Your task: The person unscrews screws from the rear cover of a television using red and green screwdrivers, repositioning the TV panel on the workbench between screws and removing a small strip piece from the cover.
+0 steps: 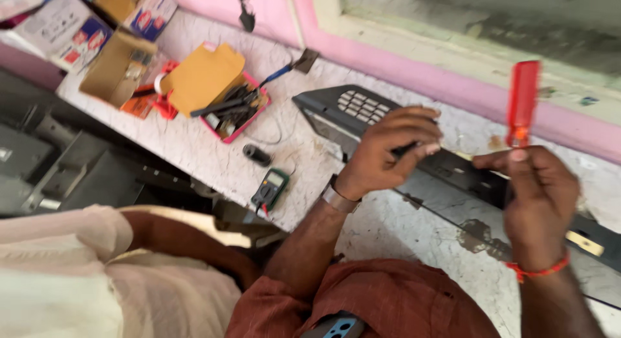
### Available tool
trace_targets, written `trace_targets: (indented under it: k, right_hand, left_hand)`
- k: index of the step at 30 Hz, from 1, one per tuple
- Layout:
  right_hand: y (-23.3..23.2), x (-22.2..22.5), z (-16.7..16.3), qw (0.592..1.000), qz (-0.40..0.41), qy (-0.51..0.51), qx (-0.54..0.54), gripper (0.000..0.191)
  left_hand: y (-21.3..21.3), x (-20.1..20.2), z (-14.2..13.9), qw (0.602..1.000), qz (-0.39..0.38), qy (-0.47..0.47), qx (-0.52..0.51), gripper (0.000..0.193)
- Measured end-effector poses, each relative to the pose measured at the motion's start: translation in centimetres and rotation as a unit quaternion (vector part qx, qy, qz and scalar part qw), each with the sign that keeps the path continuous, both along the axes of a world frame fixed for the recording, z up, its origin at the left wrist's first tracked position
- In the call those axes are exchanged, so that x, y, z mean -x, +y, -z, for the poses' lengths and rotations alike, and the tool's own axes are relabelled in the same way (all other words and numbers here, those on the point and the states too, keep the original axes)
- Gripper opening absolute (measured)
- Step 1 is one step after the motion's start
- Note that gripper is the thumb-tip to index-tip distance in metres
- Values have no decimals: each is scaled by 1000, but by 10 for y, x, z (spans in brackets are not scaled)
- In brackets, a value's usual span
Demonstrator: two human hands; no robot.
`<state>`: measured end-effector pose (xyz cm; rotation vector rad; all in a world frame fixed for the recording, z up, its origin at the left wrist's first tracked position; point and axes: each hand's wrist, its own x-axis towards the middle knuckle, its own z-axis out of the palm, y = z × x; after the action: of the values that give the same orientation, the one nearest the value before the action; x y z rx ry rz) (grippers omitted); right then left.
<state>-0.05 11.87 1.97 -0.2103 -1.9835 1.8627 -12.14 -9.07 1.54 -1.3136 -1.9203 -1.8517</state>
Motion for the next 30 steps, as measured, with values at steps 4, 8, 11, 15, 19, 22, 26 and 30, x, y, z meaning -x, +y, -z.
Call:
trace_targets:
  k: [4,8,11,15,19,22,26,30]
  right_hand:
    - [-2,-6,2,1000,-6,-2,9,23]
    - [5,-18,27,998,14,-63,-16,30]
    - [17,-24,49,996,7,-88,-8,34]
    - [31,-29,70,991,-17,-131,-30,28]
    - [31,-30,82,983,-9,-178,-49,28]
    - [27,-29,86,979,-4,-197,-57,28]
    - [25,-33,84,977,4,-203,-68,29]
    - [19,-30,70,975,11,-204,-85,30]
  left_hand:
    - [-77,59,36,944,-269,-55,-181,27]
    - [-197,156,80,740,-553,-199,-328,11]
    - [-243,179,108,688,-632,-296,-200,23]
    - [-263,190,127,646,-686,-263,207,22]
    - [-253,231,117,667,-596,-232,381,19]
    - [-246,260,116,664,-561,-260,421,22]
    - [-247,280,133,686,-544,-215,432,26]
    - [-250,287,139,759,-557,-187,280,26]
